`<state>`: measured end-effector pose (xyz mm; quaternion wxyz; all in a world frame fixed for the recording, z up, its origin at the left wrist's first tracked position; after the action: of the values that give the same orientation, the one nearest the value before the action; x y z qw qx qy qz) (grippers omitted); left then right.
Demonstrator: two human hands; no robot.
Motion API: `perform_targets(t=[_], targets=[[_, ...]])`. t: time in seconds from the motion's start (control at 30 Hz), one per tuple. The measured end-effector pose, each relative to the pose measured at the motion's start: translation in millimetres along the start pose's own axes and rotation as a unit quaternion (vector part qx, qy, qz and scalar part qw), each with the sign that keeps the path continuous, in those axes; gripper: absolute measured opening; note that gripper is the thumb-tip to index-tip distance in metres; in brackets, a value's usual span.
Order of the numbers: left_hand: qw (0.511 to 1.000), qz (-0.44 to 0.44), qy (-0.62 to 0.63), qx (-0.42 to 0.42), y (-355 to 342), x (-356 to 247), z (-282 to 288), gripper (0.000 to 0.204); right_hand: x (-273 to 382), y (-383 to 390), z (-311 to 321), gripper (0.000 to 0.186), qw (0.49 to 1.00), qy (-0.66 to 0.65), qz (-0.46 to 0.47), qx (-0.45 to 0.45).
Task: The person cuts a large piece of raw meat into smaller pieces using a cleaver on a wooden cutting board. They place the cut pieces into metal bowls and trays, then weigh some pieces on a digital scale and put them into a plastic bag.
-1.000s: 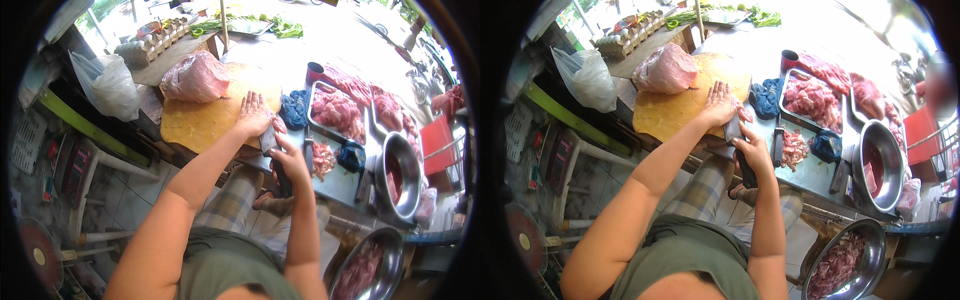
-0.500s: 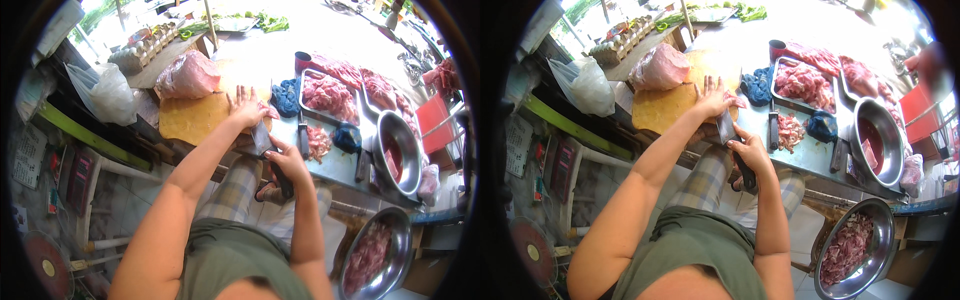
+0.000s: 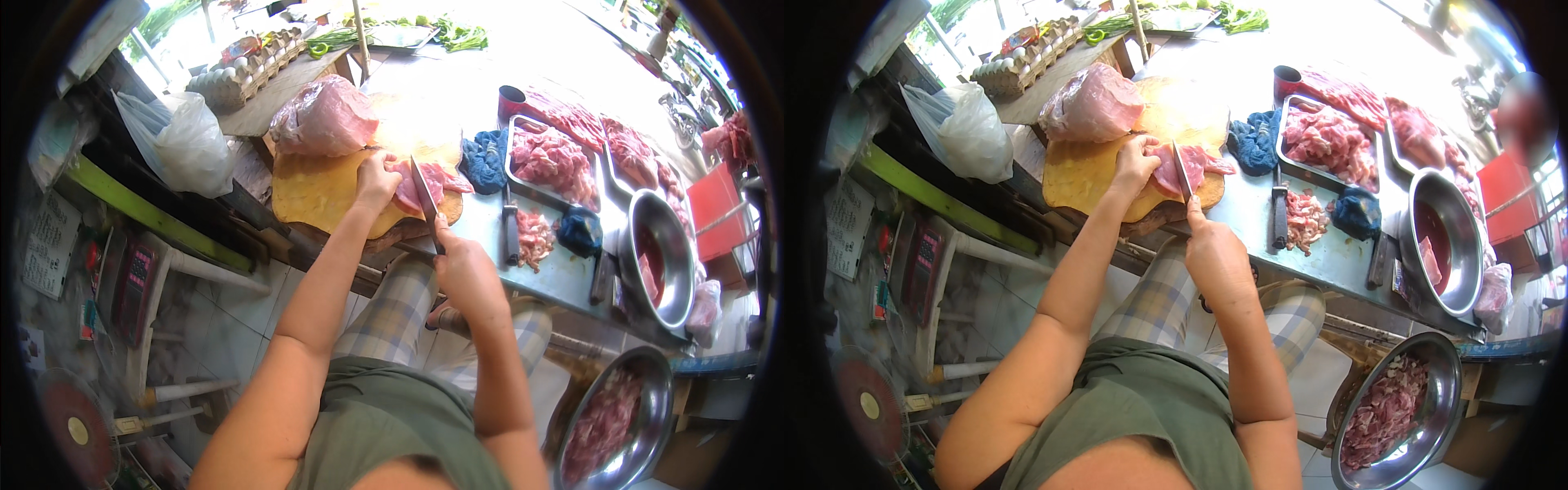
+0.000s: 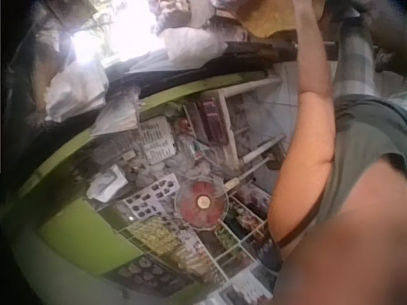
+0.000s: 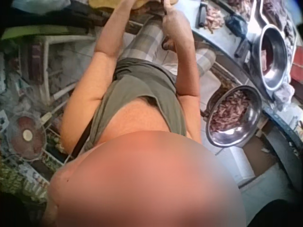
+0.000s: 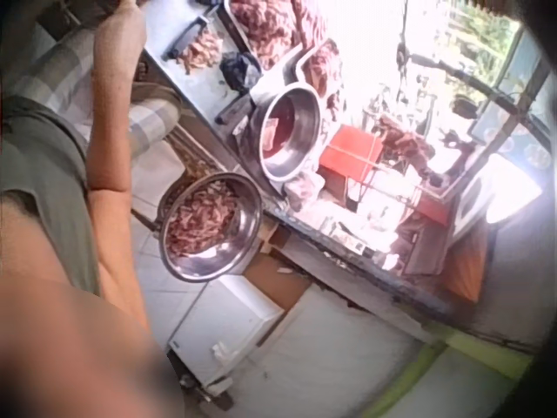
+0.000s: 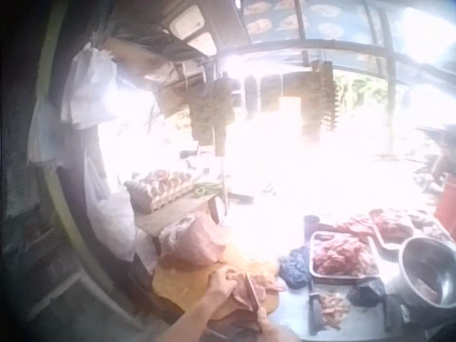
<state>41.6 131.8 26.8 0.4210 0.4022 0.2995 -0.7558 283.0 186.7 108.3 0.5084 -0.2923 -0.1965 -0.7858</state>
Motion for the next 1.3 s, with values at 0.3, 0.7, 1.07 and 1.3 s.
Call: perform_targets(t=[0.3, 0.7, 1.07, 1.3], targets=[[0.985, -0.013, -0.160, 0.067, -2, -25, 11, 0.033, -28, 8, 28, 0.057, 0.986, -0.161, -0.022, 0.026], [0.978, -0.005, -0.190, 0.088, -2, -30, 5, 0.033, -1, -12, 14, 0.055, 0.998, -0.052, -0.030, 0.032], [0.980, -0.068, -0.166, 0.090, -12, -19, 1, 0.028, -9, -16, 2, 0.053, 1.000, -0.020, 0.000, -0.002], [0.955, -0.158, 0.115, 0.221, -32, 19, -27, 0.034, -9, -57, -2, 0.037, 0.952, -0.197, 0.090, -0.214]])
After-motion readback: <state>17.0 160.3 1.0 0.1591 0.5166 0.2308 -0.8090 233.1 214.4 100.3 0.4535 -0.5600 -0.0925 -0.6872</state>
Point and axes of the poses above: each hand's wrist, its own y-axis away from the middle knuckle, its own z-axis out of the back of the hand, x = y × z, the point moved 6 cm from there along -y, towards the middle knuckle, and after that the axes turned 3 degrees about -y, right-handed, at the moved point
